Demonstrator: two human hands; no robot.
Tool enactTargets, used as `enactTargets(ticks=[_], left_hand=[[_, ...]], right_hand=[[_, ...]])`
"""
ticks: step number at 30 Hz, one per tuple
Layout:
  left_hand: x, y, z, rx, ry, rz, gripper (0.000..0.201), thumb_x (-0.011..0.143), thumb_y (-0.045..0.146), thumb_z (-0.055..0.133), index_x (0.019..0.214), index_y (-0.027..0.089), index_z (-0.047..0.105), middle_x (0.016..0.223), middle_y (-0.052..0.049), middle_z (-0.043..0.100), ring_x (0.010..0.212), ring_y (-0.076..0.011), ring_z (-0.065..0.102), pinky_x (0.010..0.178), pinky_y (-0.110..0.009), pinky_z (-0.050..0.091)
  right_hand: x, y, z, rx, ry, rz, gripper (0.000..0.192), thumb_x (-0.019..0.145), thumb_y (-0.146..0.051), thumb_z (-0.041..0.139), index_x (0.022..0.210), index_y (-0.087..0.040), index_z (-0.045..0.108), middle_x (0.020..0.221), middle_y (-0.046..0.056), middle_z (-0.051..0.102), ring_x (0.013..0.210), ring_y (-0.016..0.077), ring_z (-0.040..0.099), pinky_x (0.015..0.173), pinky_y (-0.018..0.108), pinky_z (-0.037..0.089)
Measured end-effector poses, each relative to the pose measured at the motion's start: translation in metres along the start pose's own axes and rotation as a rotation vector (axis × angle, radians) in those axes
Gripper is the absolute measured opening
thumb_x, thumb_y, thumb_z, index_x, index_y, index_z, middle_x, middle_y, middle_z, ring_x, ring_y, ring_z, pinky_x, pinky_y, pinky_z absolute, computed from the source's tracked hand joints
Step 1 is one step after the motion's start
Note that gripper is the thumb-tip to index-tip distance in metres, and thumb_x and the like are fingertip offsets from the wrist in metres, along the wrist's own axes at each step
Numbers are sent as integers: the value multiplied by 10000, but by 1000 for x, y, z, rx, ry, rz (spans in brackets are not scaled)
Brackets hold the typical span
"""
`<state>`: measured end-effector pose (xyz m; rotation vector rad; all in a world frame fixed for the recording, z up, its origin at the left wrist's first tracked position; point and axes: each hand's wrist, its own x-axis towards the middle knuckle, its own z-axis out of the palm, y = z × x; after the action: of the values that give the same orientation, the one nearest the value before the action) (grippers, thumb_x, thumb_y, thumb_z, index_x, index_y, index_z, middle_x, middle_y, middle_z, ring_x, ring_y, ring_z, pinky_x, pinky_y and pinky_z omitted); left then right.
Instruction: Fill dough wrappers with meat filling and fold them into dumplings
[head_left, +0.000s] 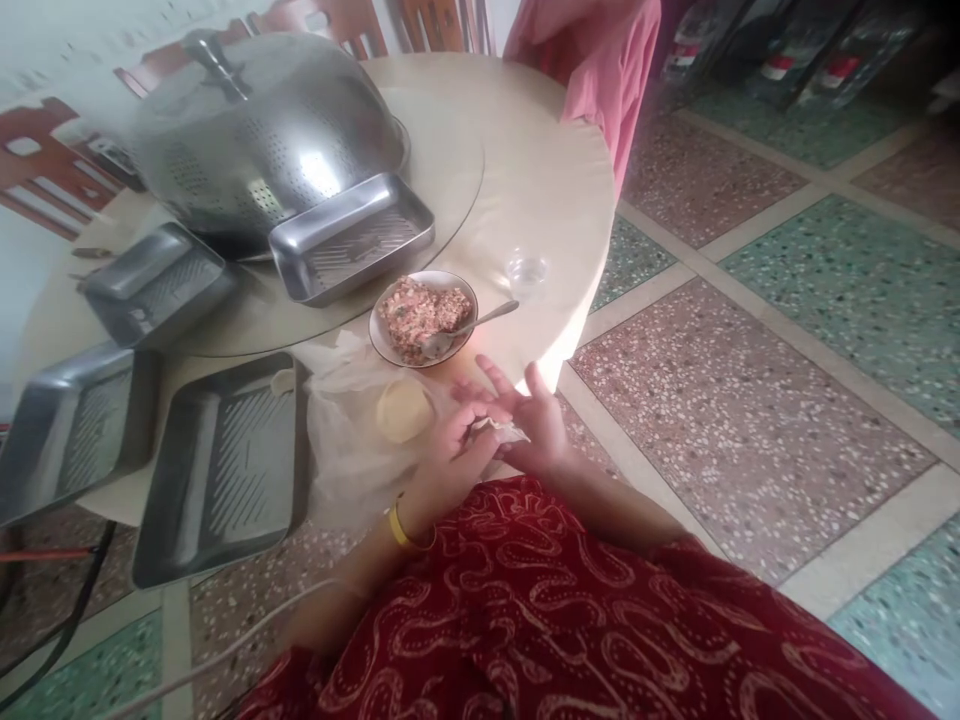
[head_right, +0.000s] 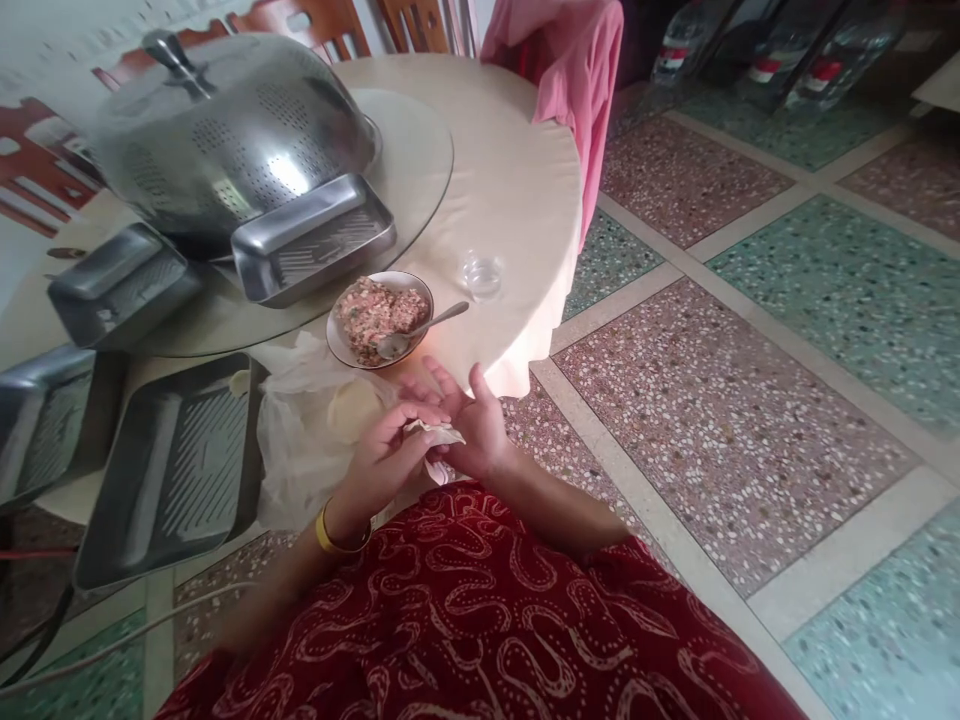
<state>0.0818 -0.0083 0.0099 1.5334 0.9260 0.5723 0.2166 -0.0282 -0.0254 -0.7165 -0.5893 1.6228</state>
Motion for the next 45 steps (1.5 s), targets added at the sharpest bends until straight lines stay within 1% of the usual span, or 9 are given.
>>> enactTargets(ticks=[3,8,15,18,23,29,37,41,45], left_hand=[[-1,-2,0,258,-39,156,134,910,262,547,979,202,644,1004,-54,712,890,-168,666,781,-288,525],[-3,6,-2,501,-61,310,219,925,251,526,1118,207,620,1075,-69,735,957,-182,691,825,-291,538],[6,13,-10,791,9,635,258,931,192,464,1124,204,635,1164,-75,724,1143,-220,634,1005,-393,474],[8,10,-15,827,42,674,237,914,195,507,1098,209,657,1166,-67,724,1203,-241,595,1055,-437,432],[5,10,-18,751,101,717,179,892,181,558,995,240,692,1102,-45,740,1148,-231,610,1005,-433,462],[6,13,-17,634,5,657,142,902,194,534,901,222,674,1053,-56,724,1107,-221,600,992,-430,470],[11,14,-16,865,-86,675,232,903,224,560,1109,236,665,1184,-64,688,1210,-256,543,1029,-449,405],[15,20,-18,1045,-124,806,135,912,221,570,954,244,697,1172,-50,692,1222,-266,528,999,-439,381],[18,21,-16,1198,-135,865,162,931,225,551,839,255,681,1173,-24,699,1214,-261,535,985,-450,332]], right_hand=[[-1,5,3,17,-11,76,848,836,-813,69,1440,-327,413,1289,120,636,1090,287,625,850,503,523],[-5,3,7,127,-5,127,876,832,-805,28,1451,-322,416,1214,118,669,1066,271,630,894,507,506],[-7,-3,12,337,27,155,779,864,-792,163,1388,-320,494,1069,83,714,1065,272,641,926,510,498],[-10,-4,15,415,17,170,759,865,-788,203,1405,-320,459,1112,66,703,1065,264,642,933,498,501],[-16,-10,24,464,5,190,743,883,-758,178,1412,-300,425,1189,65,665,1055,242,640,936,469,510],[-14,-4,18,340,-5,158,784,852,-803,193,1367,-290,487,1132,62,656,932,221,648,879,438,538],[-8,6,10,305,-45,170,840,822,-842,135,1271,-261,543,925,66,676,833,220,642,732,384,555],[-9,4,10,364,-5,189,659,886,-751,243,1155,-258,588,864,24,656,684,159,592,643,295,513],[-10,-1,11,552,19,274,559,906,-700,305,1093,-252,583,826,8,653,647,143,571,602,265,503]])
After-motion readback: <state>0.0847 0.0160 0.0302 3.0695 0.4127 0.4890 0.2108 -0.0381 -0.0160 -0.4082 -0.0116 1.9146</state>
